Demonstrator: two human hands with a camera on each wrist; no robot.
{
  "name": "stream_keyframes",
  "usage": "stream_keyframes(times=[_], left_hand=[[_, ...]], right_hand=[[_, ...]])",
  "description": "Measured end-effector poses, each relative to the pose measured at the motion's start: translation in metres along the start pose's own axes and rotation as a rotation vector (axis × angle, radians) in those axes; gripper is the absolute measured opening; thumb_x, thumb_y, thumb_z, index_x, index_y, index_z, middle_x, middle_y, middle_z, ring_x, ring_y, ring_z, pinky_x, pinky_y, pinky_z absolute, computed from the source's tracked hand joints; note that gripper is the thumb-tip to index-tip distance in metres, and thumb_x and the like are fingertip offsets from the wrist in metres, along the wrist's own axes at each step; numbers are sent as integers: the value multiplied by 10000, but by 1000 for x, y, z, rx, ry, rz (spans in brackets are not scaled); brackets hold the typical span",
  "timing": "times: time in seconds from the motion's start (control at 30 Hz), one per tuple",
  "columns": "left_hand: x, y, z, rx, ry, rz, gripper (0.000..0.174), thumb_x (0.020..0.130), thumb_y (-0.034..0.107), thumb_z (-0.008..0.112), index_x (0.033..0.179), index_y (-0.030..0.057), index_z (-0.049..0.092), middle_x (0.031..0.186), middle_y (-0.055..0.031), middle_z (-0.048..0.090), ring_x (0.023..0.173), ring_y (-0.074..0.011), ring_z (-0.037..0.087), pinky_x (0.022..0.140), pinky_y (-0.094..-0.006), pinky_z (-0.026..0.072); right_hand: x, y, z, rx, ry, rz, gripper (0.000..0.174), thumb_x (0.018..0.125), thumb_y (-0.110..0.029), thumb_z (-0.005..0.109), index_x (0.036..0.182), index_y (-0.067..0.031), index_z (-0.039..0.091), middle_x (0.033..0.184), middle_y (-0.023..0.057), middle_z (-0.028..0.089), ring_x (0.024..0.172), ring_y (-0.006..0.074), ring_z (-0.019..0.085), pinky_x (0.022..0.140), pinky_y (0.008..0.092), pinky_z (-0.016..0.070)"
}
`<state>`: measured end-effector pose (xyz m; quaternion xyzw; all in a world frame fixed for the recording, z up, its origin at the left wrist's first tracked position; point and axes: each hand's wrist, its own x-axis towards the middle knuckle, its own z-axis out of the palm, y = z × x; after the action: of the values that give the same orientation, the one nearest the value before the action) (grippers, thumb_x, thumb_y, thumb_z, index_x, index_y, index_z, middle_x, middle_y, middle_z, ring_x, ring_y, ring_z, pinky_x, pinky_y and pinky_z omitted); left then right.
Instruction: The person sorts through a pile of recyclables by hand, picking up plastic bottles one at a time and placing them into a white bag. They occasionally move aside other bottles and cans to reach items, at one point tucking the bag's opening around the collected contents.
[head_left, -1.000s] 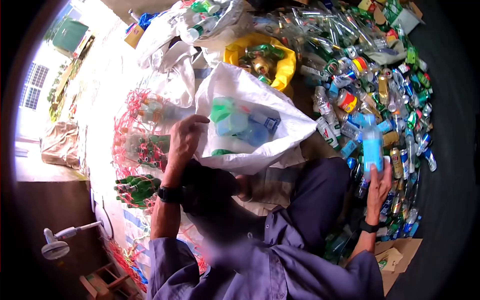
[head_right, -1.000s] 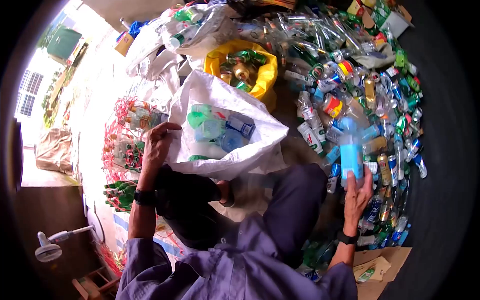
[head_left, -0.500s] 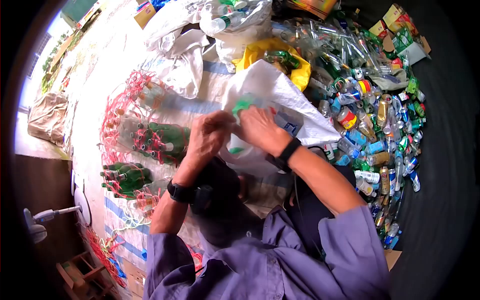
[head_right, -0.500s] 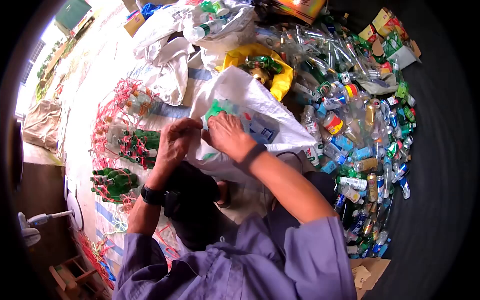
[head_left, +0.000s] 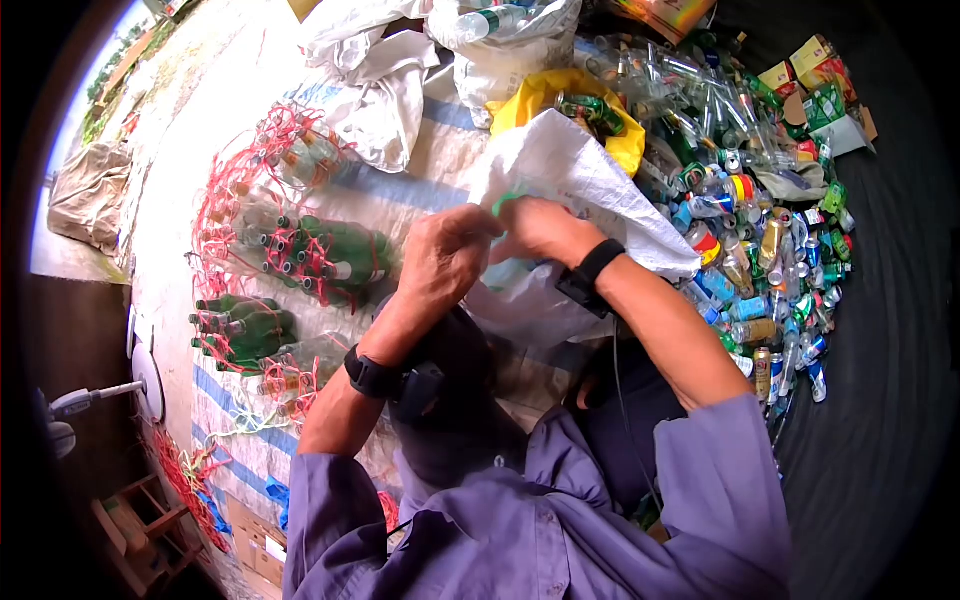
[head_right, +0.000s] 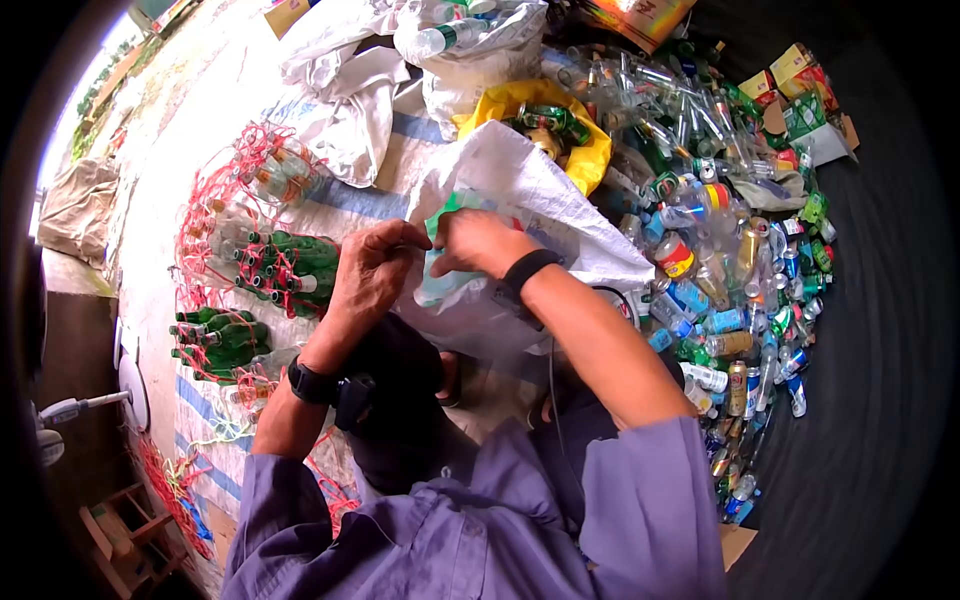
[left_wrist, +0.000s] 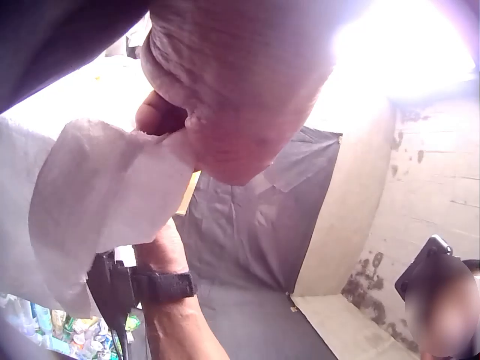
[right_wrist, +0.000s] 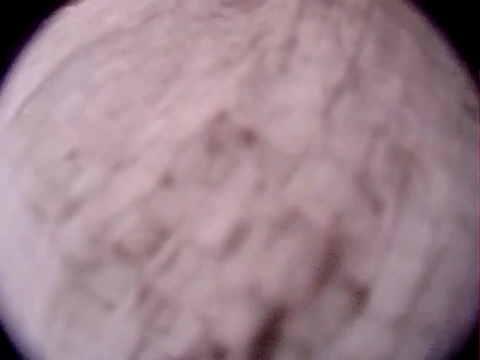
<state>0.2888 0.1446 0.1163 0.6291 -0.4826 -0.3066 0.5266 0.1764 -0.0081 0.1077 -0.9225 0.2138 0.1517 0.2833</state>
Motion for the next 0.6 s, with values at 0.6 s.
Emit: stream_keyframes(times=[0.6], left_hand=[[3,-5,-5,40,-21,-79,294,777,-94,450,945,-14,677,794,11,635,730,-42,542,646,-211,430]], right_hand=[[-46,43,0,-18,268,-29,466,751,-287,758,1105,13,717,1055,254,692,1030,403,654,919,449,503]])
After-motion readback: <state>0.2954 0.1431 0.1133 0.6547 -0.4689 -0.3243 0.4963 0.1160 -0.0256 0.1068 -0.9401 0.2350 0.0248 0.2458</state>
